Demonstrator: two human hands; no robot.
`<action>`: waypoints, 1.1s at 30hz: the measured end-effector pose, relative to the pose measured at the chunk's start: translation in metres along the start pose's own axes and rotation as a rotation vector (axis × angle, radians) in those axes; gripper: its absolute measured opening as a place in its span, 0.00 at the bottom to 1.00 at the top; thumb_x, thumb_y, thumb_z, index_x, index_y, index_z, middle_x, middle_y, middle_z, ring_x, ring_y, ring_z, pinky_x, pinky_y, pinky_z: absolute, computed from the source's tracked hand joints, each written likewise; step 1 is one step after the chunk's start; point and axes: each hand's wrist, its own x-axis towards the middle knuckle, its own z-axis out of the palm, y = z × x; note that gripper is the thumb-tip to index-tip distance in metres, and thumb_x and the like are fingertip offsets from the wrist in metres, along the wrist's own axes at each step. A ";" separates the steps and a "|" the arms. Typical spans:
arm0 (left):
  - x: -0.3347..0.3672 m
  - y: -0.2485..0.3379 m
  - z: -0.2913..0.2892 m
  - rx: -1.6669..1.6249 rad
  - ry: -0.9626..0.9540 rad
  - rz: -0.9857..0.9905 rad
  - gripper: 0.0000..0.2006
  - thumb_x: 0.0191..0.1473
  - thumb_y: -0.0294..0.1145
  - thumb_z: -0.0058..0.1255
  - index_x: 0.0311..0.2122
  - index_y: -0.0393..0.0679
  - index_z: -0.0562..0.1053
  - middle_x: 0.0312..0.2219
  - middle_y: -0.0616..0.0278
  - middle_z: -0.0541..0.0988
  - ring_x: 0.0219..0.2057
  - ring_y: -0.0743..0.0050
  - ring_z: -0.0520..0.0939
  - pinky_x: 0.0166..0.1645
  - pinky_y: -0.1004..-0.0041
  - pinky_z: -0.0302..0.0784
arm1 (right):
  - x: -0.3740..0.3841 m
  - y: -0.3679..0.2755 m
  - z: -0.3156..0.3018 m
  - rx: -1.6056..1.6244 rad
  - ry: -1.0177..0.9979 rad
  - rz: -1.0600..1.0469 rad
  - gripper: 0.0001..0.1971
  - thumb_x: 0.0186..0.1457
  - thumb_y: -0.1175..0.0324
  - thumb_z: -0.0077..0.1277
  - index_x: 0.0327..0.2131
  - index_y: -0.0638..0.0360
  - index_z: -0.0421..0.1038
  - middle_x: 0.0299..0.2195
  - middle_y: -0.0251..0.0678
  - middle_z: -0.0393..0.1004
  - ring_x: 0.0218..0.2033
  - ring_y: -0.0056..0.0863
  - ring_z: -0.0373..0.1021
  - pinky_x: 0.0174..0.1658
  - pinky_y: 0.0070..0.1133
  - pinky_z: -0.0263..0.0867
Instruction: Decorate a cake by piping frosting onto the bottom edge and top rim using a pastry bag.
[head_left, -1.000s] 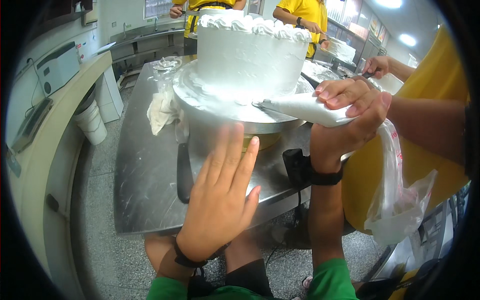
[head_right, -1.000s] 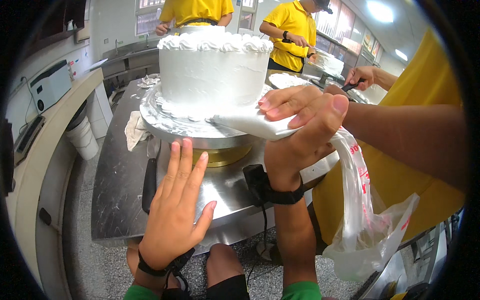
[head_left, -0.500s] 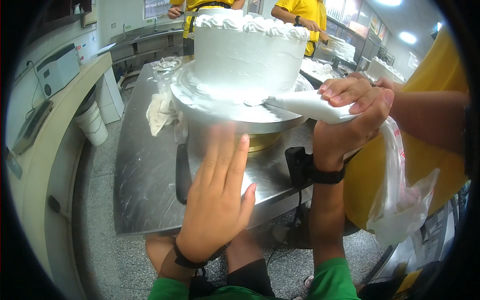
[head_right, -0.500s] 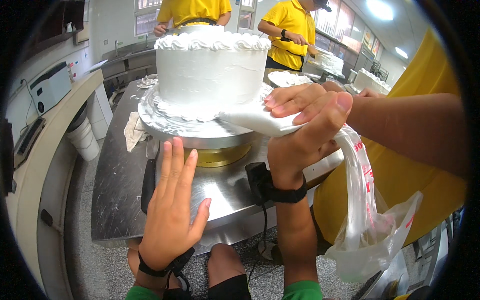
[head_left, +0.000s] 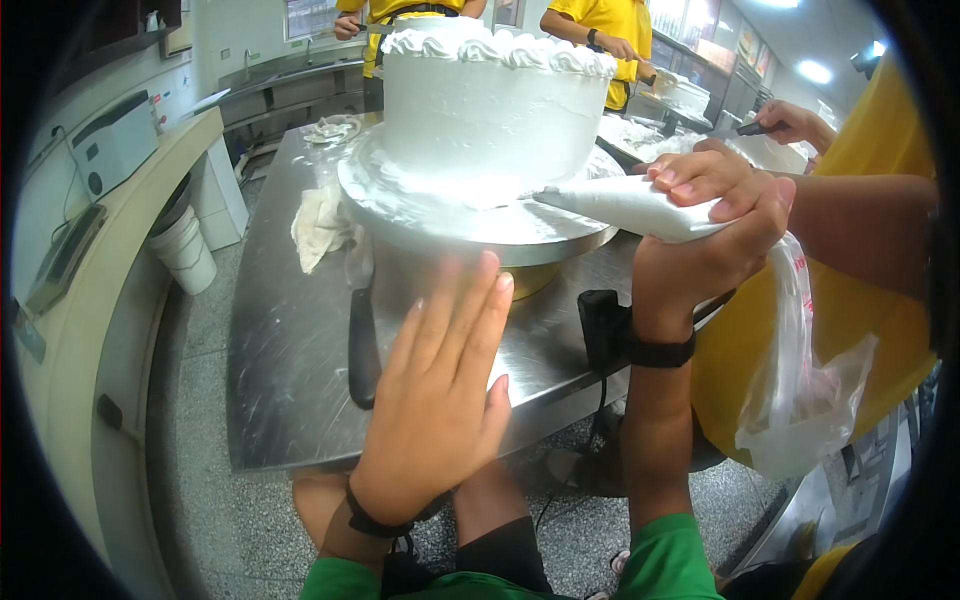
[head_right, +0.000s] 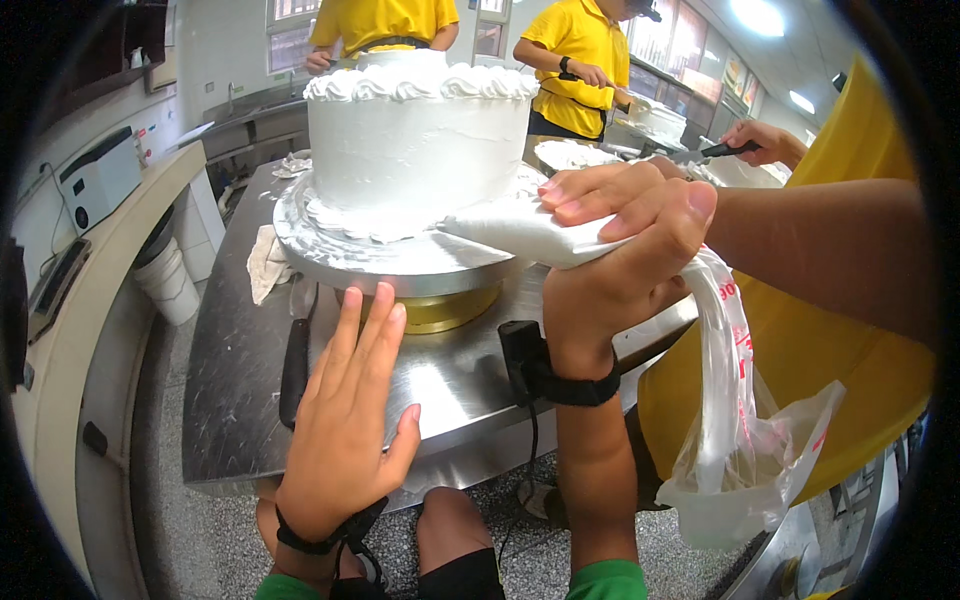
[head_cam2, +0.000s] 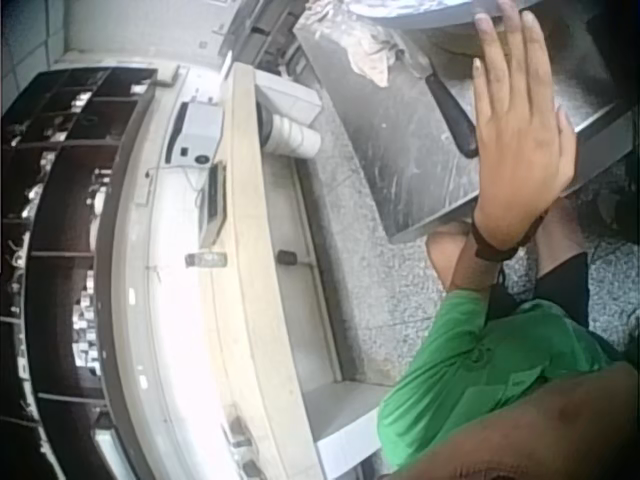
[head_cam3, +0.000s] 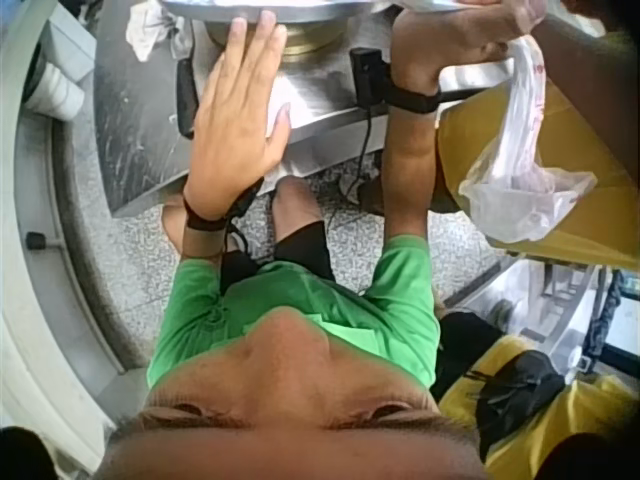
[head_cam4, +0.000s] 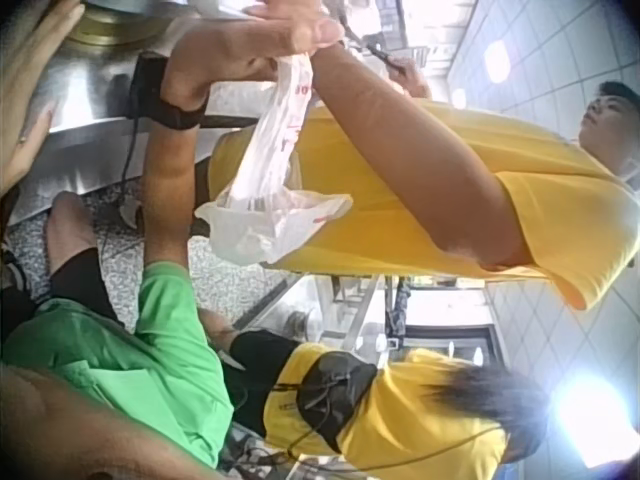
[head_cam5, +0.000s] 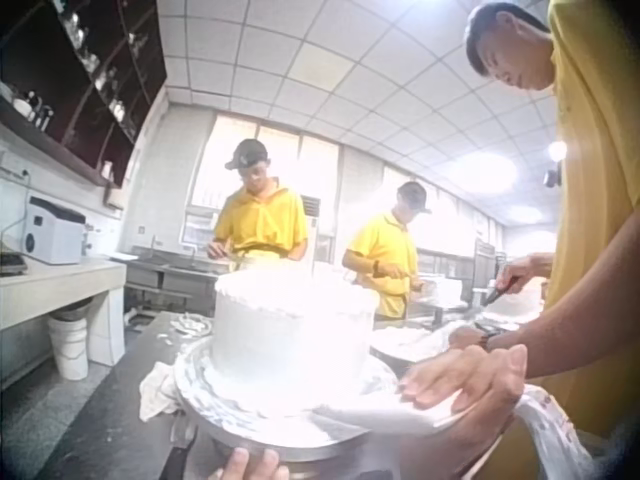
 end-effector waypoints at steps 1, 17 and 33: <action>0.000 0.000 0.001 -0.001 -0.001 0.001 0.35 0.45 0.25 0.49 0.61 0.35 0.54 0.62 0.45 0.53 0.64 0.43 0.49 0.62 0.56 0.53 | 0.000 0.000 0.001 -0.045 0.038 -0.006 0.15 0.65 0.61 0.23 0.28 0.57 0.56 0.16 0.38 0.63 0.17 0.29 0.66 0.26 0.28 0.72; 0.000 -0.001 0.003 -0.005 0.024 0.001 0.35 0.45 0.25 0.49 0.60 0.34 0.54 0.61 0.42 0.54 0.64 0.42 0.49 0.62 0.58 0.53 | 0.001 -0.008 0.014 0.111 0.024 0.012 0.22 0.62 0.57 0.35 0.18 0.59 0.58 0.14 0.41 0.68 0.15 0.26 0.67 0.24 0.22 0.66; -0.002 -0.004 0.005 -0.005 0.079 -0.020 0.35 0.41 0.19 0.41 0.60 0.31 0.55 0.62 0.38 0.51 0.64 0.38 0.47 0.64 0.56 0.50 | 0.006 -0.013 0.018 0.165 0.003 0.029 0.22 0.63 0.57 0.36 0.18 0.59 0.57 0.14 0.39 0.68 0.15 0.26 0.67 0.26 0.23 0.68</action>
